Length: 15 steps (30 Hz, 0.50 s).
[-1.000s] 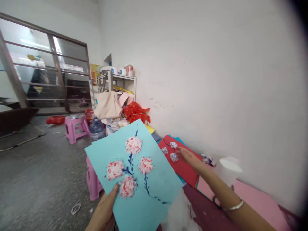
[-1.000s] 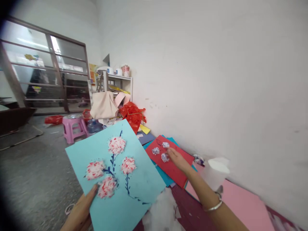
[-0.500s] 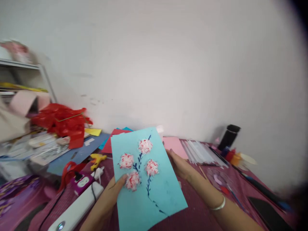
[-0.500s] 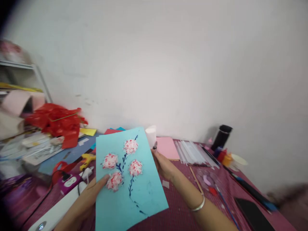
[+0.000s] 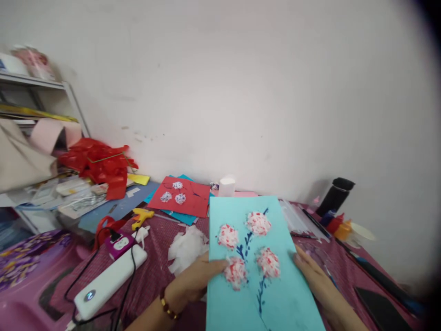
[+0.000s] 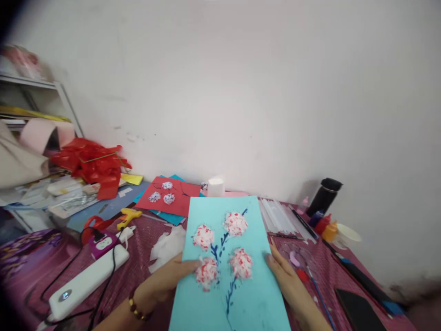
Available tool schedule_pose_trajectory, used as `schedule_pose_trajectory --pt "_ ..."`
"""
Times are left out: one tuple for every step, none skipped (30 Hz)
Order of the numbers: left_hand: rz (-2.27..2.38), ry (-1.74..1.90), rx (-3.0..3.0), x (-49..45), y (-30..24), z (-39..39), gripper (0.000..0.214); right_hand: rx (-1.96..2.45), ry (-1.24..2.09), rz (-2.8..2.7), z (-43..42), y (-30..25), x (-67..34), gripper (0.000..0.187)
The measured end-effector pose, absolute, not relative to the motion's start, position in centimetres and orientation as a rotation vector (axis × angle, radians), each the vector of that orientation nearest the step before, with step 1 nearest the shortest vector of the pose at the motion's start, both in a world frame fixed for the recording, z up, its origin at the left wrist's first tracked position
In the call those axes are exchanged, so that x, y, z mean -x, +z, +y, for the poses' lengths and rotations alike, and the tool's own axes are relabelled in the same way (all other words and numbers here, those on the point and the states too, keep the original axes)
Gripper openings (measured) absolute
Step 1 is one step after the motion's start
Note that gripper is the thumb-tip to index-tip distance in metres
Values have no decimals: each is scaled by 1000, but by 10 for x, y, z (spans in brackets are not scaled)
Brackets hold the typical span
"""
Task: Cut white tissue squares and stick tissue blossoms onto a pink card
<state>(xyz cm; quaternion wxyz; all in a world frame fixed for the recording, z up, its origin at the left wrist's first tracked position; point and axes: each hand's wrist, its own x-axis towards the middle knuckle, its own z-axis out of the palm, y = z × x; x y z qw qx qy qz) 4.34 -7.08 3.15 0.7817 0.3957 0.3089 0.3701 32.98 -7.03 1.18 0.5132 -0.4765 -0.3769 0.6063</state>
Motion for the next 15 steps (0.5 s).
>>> schedule_pose_trajectory --pt "707 876 -838 -37 34 -69 41 1090 1460 -924 -68 7 -334 57" --pt "751 968 -817 -27 36 -65 43 1022 1470 -941 -65 1 -339 54" --pt "802 1076 -795 -14 39 -58 44 963 1482 -949 -61 -7 -344 52" --pt "872 1200 -775 1 41 -49 45 925 1491 -944 -57 -15 -348 49" --pt "946 1335 -749 17 44 -38 45 910 1495 -926 -53 -23 -352 46" --pt "1007 1485 -729 33 47 -25 45 904 1498 -902 -50 -31 -354 43" --pt "1047 1637 -739 49 51 -9 46 901 1500 -876 -47 -38 -356 41" --pt "1075 1760 -778 63 55 10 45 901 1502 -849 -45 -45 -357 39" --pt "1107 1811 -826 74 58 30 45 903 1506 -826 -44 -50 -358 37" --pt "1130 1820 -873 81 59 51 44 904 1515 -807 -44 -54 -358 35" --pt "1167 1793 -890 86 59 72 43 907 1522 -790 -44 -57 -358 34" --pt "1197 1754 -893 87 57 94 42 909 1531 -779 -43 -59 -359 33" --pt "1230 1707 -868 86 53 114 39 911 1539 -773 -43 -62 -359 33" --pt "1253 1667 -844 83 47 132 37 913 1545 -771 -42 -64 -359 33" --pt "1271 1632 -812 79 39 148 34 915 1547 -772 -41 -66 -360 34"
